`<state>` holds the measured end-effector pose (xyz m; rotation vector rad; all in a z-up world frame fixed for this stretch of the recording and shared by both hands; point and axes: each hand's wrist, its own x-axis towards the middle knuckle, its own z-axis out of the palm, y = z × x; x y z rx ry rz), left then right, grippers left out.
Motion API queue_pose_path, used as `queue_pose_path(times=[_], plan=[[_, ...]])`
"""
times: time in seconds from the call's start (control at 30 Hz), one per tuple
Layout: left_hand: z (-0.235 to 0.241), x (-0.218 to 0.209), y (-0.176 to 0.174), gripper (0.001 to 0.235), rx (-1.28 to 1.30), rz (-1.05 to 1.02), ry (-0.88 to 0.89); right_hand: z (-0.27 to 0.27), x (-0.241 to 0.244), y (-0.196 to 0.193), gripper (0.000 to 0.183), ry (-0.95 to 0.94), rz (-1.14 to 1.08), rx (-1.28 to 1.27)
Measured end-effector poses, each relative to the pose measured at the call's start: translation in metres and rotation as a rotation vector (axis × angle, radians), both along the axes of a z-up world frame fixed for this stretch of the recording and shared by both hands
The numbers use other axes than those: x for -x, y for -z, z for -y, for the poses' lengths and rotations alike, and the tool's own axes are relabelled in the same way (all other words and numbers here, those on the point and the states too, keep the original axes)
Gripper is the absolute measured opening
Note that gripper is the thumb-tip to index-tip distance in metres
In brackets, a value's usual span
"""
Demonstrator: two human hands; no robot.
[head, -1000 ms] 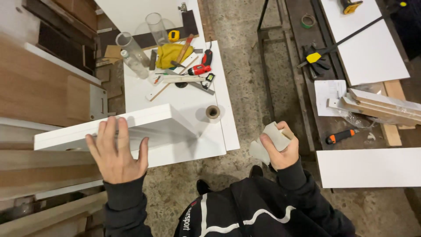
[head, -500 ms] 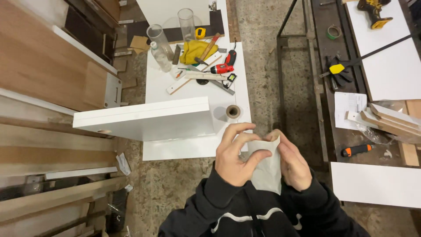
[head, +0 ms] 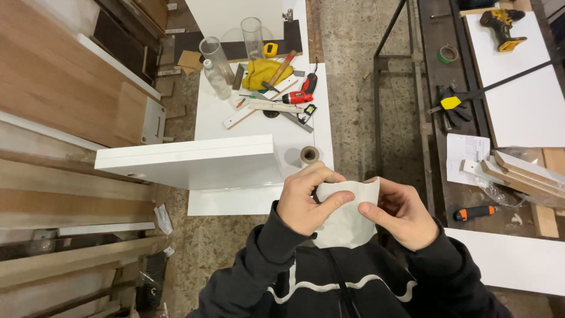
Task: The person removes plastic wrap from a white furniture panel, tearing it off by hand and cutting it with a utility knife. They then hold the panel on the workbench and sand its edges with a small sanding block, working along the edge and corners.
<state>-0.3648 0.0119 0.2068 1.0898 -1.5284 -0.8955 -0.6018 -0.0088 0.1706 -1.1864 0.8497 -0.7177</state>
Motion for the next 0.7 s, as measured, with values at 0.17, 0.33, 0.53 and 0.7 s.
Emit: queue_pose_path(times=[0.17,0.33,0.53,0.7], plan=[[-0.001,-0.003,-0.01,0.025,0.008,0.03,0.029,0.001,0.0,0.002,0.03,-0.027,-0.02,-0.009],[-0.007,-0.009,-0.015,0.019,-0.034,0.064,0.122,-0.004,-0.009,-0.013,0.021,-0.019,0.011,0.084],[-0.013,-0.01,-0.007,0.01,0.097,0.15,0.161,-0.012,-0.014,-0.028,0.022,-0.025,-0.363,0.173],[-0.012,-0.01,-0.007,0.01,0.092,0.167,0.196,-0.019,-0.016,-0.036,0.022,0.011,-0.385,0.023]])
